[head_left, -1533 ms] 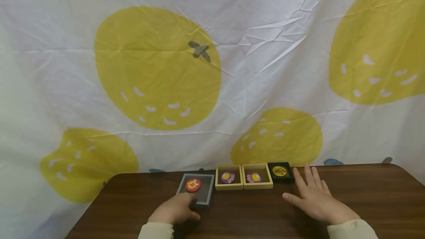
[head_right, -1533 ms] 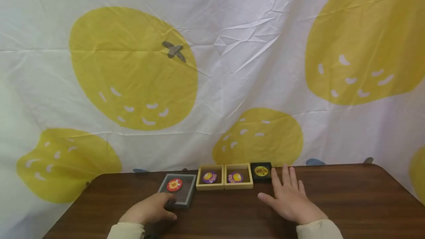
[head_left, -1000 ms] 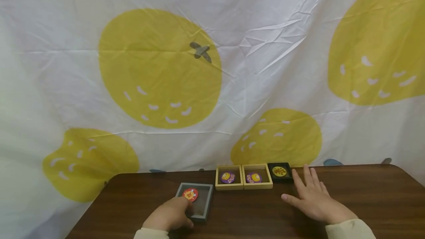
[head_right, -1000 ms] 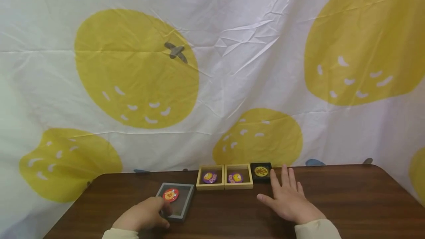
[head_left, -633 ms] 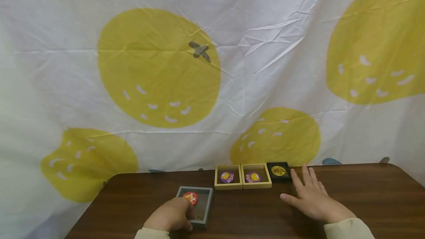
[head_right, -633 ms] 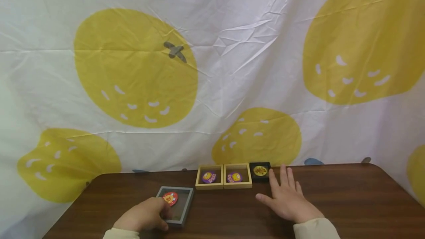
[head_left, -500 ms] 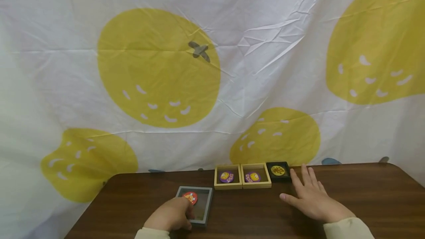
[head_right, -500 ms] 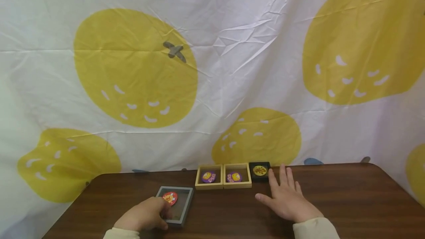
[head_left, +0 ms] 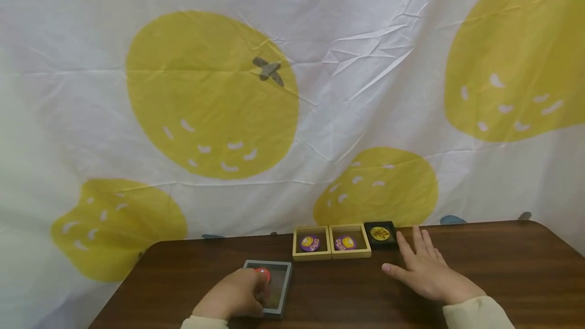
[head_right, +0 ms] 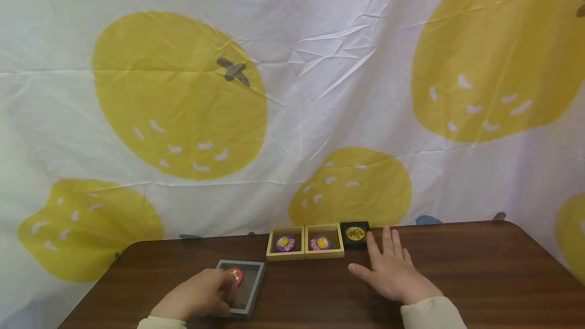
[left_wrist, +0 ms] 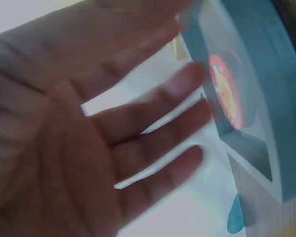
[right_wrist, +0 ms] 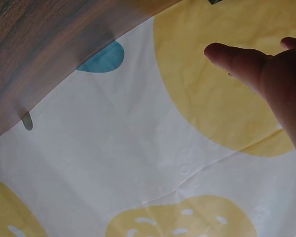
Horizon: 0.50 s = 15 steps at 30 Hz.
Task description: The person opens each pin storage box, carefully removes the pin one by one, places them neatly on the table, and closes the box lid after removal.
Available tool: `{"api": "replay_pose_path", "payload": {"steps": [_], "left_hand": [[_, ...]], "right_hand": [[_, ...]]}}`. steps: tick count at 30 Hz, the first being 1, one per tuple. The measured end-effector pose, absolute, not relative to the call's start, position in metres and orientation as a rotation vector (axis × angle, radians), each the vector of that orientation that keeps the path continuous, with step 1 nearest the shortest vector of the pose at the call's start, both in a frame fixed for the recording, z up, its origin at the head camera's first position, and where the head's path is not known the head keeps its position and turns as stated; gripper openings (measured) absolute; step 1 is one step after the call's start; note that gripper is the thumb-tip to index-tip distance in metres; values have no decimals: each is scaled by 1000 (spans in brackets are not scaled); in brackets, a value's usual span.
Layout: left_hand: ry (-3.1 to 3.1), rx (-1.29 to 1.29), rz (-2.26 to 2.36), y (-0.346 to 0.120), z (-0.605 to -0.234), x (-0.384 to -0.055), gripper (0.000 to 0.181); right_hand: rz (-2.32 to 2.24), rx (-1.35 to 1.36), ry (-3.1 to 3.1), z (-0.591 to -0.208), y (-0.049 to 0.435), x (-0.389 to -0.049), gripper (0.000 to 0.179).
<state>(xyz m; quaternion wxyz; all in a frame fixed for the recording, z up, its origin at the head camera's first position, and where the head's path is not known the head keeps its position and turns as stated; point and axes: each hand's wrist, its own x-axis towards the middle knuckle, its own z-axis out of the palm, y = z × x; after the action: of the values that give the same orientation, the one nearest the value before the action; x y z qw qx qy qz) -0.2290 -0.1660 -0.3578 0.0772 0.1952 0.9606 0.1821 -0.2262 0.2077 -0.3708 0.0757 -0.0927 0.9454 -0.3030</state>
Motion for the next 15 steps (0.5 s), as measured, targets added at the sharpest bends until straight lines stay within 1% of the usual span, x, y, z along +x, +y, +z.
{"api": "replay_pose_path", "payload": {"steps": [2,5,6,7,10,15], "left_hand": [[2924,629,510,-167,-358,-232,43],[2934,544,476,-168,-360,-235,78],[2918,499,470,-168,-362,-236,86],[2894,451,483,-167,-363,-236,90],[2828,338,500,-167,-369,-238,90],[2819,309,512,-168,-372,-238,81]], "right_hand": [[-913,-281,2834,-371,207,-226,98],[-917,-289,2835,-371,206,-226,98],[-917,-291,2836,-371,206,-226,98],[-916,-292,2836,-372,206,-226,98],[-916,-294,2837,-372,207,-226,98],[-902,-297,2847,-374,207,-226,96]]}}
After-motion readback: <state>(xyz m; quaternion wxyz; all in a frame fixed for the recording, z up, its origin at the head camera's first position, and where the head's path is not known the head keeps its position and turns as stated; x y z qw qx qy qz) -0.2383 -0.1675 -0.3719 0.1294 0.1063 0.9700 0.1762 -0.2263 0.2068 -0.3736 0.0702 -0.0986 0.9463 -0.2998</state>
